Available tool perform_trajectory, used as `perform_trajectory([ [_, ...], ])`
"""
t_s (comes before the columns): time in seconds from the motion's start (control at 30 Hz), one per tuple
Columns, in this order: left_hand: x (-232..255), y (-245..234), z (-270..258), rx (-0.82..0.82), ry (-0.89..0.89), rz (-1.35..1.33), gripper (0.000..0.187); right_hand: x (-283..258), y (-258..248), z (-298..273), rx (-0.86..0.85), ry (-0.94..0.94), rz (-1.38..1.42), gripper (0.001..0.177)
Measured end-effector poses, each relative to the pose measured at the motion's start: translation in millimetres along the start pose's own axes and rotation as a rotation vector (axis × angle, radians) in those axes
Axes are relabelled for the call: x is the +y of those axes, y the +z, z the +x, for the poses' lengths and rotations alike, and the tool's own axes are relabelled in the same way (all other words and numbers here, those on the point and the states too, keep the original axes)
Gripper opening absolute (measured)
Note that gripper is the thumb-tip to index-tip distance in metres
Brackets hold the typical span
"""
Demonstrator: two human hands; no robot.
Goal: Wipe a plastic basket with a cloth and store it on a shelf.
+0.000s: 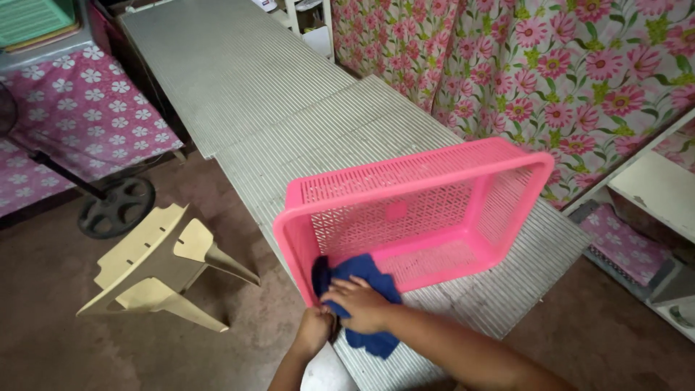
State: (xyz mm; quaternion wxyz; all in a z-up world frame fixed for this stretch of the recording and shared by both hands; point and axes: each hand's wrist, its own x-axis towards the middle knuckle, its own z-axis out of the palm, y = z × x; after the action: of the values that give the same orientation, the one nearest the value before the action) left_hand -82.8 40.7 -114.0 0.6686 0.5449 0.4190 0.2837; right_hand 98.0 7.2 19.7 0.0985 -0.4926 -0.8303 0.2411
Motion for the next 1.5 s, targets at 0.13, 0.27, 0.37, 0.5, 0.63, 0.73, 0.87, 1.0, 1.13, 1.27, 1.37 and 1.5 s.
perform_trajectory([
  [0.13, 34, -2, -8, -0.317, 0.036, 0.139, 0.015, 35, 24, -24, 0.067, -0.136, 0.04, 0.066],
  [0.27, 69, 25, -17, -0.61, 0.074, 0.338, 0.014, 54, 5, -49, 0.165, -0.177, 0.28, 0.046],
  [0.37, 120, 54, -36, -0.271, 0.04, 0.795, 0.015, 85, 10, -74, 0.353, -0.063, 0.37, 0.04],
  [0.5, 120, 61, -21, 0.05, 0.459, 1.275, 0.051, 134, 25, -122, 0.754, 0.285, 0.169, 0.05],
  [0.63, 98, 58, -1, -0.011, 0.195, 1.526, 0.093, 143, 17, -152, 0.938, 0.481, 0.064, 0.041],
  [0.73, 69, 54, 14, 0.017, 0.288, 1.631, 0.085, 133, 20, -167, 1.05, 0.635, 0.188, 0.05],
  [0.87, 49, 52, 18, 0.163, 0.6, 1.651, 0.076, 120, 40, -163, 0.964, 0.635, 0.3, 0.06],
  [1.0, 77, 65, 11, 0.258, 0.728, 1.635, 0.065, 86, 25, -139, 0.689, 0.816, 0.573, 0.063],
  [1.13, 83, 90, 7, 0.343, 0.815, 1.547, 0.048, 41, -21, -108, 0.571, 0.771, 0.528, 0.056],
  [1.27, 60, 111, 2, 0.279, 0.698, 1.278, 0.046, 7, -45, -84, 0.803, 0.665, 0.983, 0.03],
  [1.37, 101, 129, -16, 0.146, 0.624, 0.915, 0.048, 3, -69, -86, 0.774, 0.943, 0.678, 0.037],
  [1.5, 107, 148, -9, -0.085, 0.655, 1.076, 0.061, 58, -65, -99, 1.126, 0.568, 0.477, 0.033],
])
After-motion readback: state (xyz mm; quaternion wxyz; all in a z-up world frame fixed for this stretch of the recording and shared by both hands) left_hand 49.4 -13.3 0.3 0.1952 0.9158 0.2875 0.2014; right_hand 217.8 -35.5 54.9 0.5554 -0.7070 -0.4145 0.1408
